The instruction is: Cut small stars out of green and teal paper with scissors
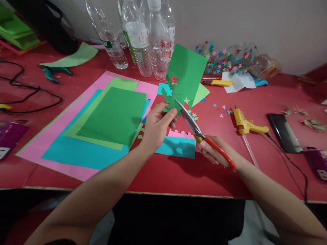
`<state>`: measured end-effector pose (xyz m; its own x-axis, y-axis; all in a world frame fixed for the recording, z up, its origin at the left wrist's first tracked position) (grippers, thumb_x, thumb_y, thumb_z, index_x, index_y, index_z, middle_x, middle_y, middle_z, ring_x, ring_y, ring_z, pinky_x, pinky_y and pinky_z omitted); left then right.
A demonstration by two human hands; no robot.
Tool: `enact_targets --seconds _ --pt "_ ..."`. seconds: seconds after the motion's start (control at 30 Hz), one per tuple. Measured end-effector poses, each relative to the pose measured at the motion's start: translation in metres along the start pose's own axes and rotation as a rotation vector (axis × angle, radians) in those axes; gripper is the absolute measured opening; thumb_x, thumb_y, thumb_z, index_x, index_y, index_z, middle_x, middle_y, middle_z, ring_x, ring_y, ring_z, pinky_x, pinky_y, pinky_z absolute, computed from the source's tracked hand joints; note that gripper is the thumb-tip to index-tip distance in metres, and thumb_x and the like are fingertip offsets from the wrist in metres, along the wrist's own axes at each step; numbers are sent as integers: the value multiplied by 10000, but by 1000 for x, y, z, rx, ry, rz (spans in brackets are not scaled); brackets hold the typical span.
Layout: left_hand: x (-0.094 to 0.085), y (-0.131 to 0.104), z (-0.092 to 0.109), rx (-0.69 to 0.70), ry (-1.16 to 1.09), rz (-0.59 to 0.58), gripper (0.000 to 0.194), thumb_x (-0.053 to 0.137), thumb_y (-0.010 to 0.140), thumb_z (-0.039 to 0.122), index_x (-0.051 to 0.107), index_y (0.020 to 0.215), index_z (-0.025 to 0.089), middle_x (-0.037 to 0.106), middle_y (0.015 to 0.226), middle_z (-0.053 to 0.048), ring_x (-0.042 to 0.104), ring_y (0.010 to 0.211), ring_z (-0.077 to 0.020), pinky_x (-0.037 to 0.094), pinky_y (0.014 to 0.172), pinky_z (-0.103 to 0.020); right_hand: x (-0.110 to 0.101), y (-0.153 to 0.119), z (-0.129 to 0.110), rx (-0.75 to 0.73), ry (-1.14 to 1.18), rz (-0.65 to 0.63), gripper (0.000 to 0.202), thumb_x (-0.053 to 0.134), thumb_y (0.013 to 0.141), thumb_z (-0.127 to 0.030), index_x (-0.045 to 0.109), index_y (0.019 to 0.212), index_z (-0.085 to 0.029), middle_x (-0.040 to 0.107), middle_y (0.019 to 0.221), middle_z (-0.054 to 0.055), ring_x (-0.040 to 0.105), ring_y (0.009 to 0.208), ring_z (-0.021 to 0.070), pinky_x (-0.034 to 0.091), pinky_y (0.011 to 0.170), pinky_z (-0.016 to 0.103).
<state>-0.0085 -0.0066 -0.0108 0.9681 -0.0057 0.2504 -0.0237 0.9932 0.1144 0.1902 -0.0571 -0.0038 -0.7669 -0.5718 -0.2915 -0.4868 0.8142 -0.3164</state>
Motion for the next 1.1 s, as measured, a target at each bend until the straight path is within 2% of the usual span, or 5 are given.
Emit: enact_targets --seconds 0.2,0.37,0.63,1.1 --pt "2 -1 -3 -37 -89 -31 101 647 799 267 595 759 190 587 553 62 519 456 -35 430 448 -143 4 -1 0 28 11 20 501 391 887 -657 473 741 -184 359 420 -89 307 345 60 288 391 220" --pt "3 -1 -4 -42 -122 -38 116 656 794 265 584 747 187 587 557 61 521 463 -35 428 451 -142 6 -1 0 15 -18 62 513 409 866 -681 462 713 -194 357 416 -84 296 344 63 258 385 231" --pt "4 -1 -2 -59 -126 -28 115 658 788 264 585 750 183 585 551 60 517 457 -36 430 452 -150 6 -1 -6 25 -57 94 479 461 844 -654 394 665 -214 362 432 -76 310 380 74 244 416 241" --pt "2 1 1 -57 -99 -31 137 665 778 273 560 751 188 593 541 63 524 440 -45 426 439 -165 -1 1 0 -2 -91 78 385 501 872 -496 364 646 -217 368 460 -72 315 393 72 229 428 234"
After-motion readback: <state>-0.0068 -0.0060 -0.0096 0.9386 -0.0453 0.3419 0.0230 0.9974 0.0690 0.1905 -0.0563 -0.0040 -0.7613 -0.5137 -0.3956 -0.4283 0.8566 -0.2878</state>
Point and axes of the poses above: each hand's wrist, its own y-axis towards the middle knuckle, its own x-axis out of the palm, z = x × y, the point moved 1 cm from there along y, towards the middle knuckle
